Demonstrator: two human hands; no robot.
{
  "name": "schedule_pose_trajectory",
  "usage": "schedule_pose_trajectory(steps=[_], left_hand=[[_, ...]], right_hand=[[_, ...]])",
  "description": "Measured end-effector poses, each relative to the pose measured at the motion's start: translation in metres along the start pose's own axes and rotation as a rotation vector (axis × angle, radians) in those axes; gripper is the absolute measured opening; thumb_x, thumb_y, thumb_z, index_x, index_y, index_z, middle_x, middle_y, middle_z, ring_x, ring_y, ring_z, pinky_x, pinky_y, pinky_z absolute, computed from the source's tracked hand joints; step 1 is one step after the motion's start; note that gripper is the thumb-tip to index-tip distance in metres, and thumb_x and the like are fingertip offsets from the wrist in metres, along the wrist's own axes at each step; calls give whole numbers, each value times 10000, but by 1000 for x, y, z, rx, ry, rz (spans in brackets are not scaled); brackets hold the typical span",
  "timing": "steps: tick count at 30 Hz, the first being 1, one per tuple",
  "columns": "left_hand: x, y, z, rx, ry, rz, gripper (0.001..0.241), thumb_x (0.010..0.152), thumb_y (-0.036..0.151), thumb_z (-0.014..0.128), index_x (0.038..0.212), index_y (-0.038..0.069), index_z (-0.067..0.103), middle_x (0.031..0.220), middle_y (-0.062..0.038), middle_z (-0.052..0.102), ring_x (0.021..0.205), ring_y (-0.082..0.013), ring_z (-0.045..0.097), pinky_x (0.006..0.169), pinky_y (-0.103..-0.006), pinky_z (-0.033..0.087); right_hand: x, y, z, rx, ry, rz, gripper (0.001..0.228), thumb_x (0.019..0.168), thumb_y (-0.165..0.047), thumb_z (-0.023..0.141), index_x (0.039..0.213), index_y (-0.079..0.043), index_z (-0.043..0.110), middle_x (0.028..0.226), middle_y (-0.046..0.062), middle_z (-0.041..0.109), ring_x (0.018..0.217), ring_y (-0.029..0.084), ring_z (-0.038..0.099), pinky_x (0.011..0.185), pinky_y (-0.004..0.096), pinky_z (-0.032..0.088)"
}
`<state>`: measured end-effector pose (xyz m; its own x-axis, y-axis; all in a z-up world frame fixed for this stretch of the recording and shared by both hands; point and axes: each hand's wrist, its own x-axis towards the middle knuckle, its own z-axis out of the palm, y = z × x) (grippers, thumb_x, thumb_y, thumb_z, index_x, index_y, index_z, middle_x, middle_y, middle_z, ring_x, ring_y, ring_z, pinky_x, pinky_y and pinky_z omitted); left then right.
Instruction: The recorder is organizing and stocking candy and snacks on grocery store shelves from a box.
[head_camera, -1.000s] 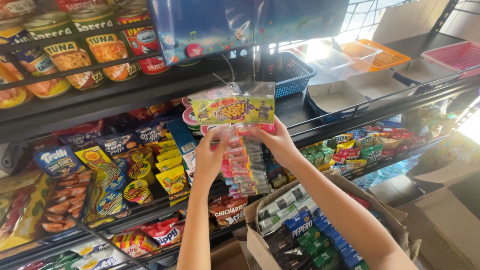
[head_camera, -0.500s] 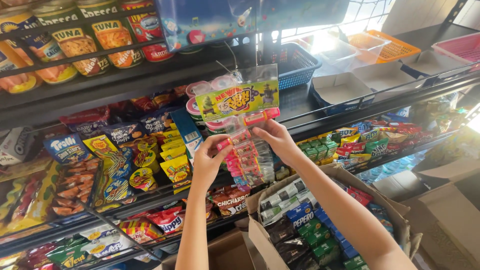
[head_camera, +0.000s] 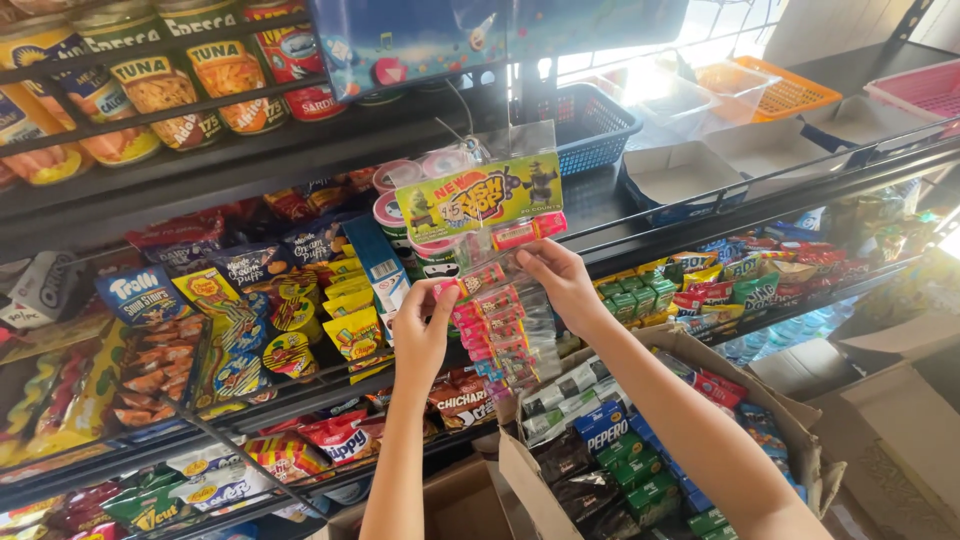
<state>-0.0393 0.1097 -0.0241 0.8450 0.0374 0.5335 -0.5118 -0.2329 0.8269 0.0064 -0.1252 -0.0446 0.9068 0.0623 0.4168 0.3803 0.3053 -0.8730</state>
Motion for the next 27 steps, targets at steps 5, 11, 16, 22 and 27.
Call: schedule_pose_trajectory(steps=[5, 11, 16, 22, 27], left_hand=[[-12, -2, 5, -83, 82, -51, 293, 989, 305, 699, 1114, 40, 706, 837, 18, 635, 741, -52, 531, 670, -228, 443], [-22, -16, 20, -258, 182, -33, 300, 1008, 274, 679, 1156, 13, 682, 1001, -11, 689, 893, -75, 594, 807, -234, 488], [-18, -22, 24, -251, 246, 3, 281, 1020, 259, 672, 1166, 19, 677, 1024, -22, 680, 900, -77, 594, 813, -235, 492], [-7, -5, 8, -42, 191, 98, 228, 1029, 248, 648, 1146, 55, 681, 958, -3, 727, 822, -61, 684, 710, -230, 525], [-8, -29, 13, -39, 266, -38, 204, 1053, 190, 595, 1165, 37, 670, 1001, -42, 669, 767, -105, 535, 673, -255, 453]], right_hand=[[-2, 4, 4, -23, 1, -7, 212, 1034, -155, 650, 1155, 15, 688, 1049, 33, 732, 995, 89, 652, 922, 258, 506], [-1, 1, 10, -9, 25, 22, 220, 1034, -170, 640, 1168, -2, 690, 1055, 27, 732, 992, 88, 644, 922, 263, 499], [2, -1, 9, -6, 35, 7, 244, 1034, -174, 633, 1200, -5, 689, 1080, 22, 735, 1020, 82, 645, 946, 260, 488], [3, 1, 5, -30, -5, 18, 256, 1035, -197, 622, 1200, -13, 687, 1084, 11, 738, 992, 87, 645, 918, 264, 495], [3, 23, 6, -70, 36, -61, 230, 1050, -170, 621, 1177, 10, 688, 1064, 6, 729, 1008, 76, 630, 929, 250, 481]])
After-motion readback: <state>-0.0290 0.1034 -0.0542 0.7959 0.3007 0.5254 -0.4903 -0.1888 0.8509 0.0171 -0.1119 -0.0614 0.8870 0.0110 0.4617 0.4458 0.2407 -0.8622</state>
